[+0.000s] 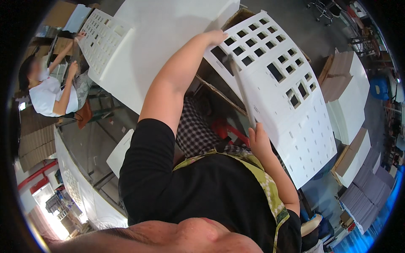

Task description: The person uses a metal crowbar to punch out pre-scored rectangular sections from a large white foam board. They systematically work through the grid of squares, prying each one out and dropping the pieces into a cardboard box below. The task is performed one at a time, with the person repositioning the board as needed to access different sections.

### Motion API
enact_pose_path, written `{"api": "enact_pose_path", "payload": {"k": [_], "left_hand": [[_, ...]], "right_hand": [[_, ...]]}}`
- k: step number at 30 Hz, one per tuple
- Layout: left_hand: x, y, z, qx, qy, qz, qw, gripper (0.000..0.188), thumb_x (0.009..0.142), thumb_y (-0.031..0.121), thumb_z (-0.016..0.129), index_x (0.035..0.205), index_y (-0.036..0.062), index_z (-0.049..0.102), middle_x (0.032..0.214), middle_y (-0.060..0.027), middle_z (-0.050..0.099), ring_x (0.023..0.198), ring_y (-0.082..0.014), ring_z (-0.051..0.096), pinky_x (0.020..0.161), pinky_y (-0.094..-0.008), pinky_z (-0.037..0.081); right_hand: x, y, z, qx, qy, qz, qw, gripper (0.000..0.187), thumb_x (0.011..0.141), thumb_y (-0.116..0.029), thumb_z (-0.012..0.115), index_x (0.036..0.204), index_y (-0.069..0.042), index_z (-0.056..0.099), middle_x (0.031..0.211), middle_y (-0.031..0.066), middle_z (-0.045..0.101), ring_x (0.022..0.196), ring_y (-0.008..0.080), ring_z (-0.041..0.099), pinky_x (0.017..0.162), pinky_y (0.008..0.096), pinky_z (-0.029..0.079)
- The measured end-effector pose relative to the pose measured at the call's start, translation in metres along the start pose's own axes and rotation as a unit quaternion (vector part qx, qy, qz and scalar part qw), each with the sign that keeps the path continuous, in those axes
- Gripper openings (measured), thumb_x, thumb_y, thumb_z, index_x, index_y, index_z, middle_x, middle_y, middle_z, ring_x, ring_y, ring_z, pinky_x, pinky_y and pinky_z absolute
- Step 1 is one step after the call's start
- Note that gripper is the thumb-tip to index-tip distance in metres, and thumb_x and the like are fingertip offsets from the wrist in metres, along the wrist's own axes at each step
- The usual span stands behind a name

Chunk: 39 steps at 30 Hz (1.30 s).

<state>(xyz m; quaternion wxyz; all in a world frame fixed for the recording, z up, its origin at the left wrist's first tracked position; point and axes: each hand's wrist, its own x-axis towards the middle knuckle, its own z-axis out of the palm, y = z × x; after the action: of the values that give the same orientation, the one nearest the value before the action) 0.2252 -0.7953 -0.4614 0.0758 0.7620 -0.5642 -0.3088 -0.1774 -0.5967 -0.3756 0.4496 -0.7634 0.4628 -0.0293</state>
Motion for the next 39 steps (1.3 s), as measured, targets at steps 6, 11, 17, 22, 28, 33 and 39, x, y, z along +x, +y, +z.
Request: {"api": "enact_pose_path", "payload": {"k": [6, 11, 17, 22, 28, 33, 39], "left_hand": [[-0.006, 0.001, -0.002, -0.001, 0.006, -0.002, 1.0, 0.057, 0.096, 0.041, 0.036, 0.118, -0.0097, 0.053, 0.119, -0.03, 0.055, 0.113, -0.0399, 0.053, 0.096, -0.0433, 0.041], [-0.024, 0.007, -0.012, 0.002, 0.003, -0.023, 1.0, 0.096, 0.063, 0.061, 0.07, 0.124, -0.0085, 0.048, 0.124, -0.0255, 0.054, 0.114, -0.0333, 0.055, 0.096, -0.0377, 0.043], [-0.041, 0.027, -0.015, -0.023, 0.064, -0.057, 0.996, 0.079, 0.068, 0.056, 0.07, 0.113, -0.0077, 0.055, 0.113, -0.0271, 0.06, 0.106, -0.0369, 0.058, 0.09, -0.0404, 0.046], [-0.051, 0.029, -0.014, -0.045, 0.097, -0.061, 0.992, 0.056, 0.08, 0.042, 0.062, 0.111, -0.0045, 0.056, 0.112, -0.0259, 0.06, 0.105, -0.0377, 0.058, 0.089, -0.0416, 0.046], [-0.061, 0.022, -0.022, -0.046, 0.106, -0.056, 0.992, 0.048, 0.083, 0.037, 0.059, 0.111, -0.0025, 0.055, 0.111, -0.0249, 0.061, 0.105, -0.0382, 0.058, 0.09, -0.043, 0.045], [-0.072, 0.017, -0.025, -0.055, 0.129, -0.039, 0.989, 0.046, 0.082, 0.036, 0.06, 0.108, -0.0029, 0.057, 0.107, -0.0248, 0.062, 0.102, -0.0386, 0.059, 0.087, -0.0426, 0.046], [-0.081, 0.01, -0.018, -0.061, 0.166, -0.041, 0.983, 0.042, 0.081, 0.033, 0.063, 0.102, -0.0021, 0.059, 0.1, -0.0223, 0.065, 0.095, -0.0356, 0.062, 0.081, -0.0414, 0.049]], "right_hand": [[-0.026, 0.009, -0.025, 0.088, 0.076, -0.072, 0.991, 0.011, 0.092, -0.012, 0.048, 0.1, -0.004, 0.045, 0.069, 0.0108, 0.05, 0.061, 0.021, 0.051, 0.058, 0.034, 0.042], [-0.045, 0.041, -0.041, 0.103, 0.118, 0.01, 0.988, 0.011, 0.094, -0.015, 0.047, 0.098, -0.004, 0.046, 0.068, 0.009, 0.051, 0.06, 0.02, 0.05, 0.057, 0.0334, 0.042], [-0.021, 0.096, -0.107, 0.02, 0.337, 0.063, 0.939, 0.012, 0.096, -0.016, 0.046, 0.094, -0.004, 0.044, 0.062, 0.0047, 0.046, 0.054, 0.0145, 0.044, 0.05, 0.0316, 0.038], [-0.022, 0.117, -0.13, 0.25, 0.28, 0.098, 0.922, 0.017, 0.1, -0.024, 0.041, 0.09, -0.011, 0.042, 0.058, -0.0038, 0.038, 0.04, 0.0043, 0.034, 0.034, 0.021, 0.031], [-0.006, 0.119, -0.117, 0.043, 0.272, 0.041, 0.961, 0.014, 0.097, -0.018, 0.045, 0.095, -0.004, 0.046, 0.07, 0.0079, 0.053, 0.063, 0.0188, 0.052, 0.06, 0.0331, 0.043], [0.034, 0.112, -0.133, 0.085, 0.284, 0.021, 0.955, 0.016, 0.097, -0.02, 0.044, 0.094, -0.004, 0.045, 0.07, 0.0092, 0.054, 0.062, 0.0198, 0.051, 0.059, 0.0342, 0.043], [0.007, 0.114, -0.149, 0.127, 0.21, 0.026, 0.969, 0.015, 0.097, -0.02, 0.044, 0.095, -0.005, 0.044, 0.067, 0.0081, 0.051, 0.059, 0.0189, 0.049, 0.056, 0.0337, 0.041]]}}
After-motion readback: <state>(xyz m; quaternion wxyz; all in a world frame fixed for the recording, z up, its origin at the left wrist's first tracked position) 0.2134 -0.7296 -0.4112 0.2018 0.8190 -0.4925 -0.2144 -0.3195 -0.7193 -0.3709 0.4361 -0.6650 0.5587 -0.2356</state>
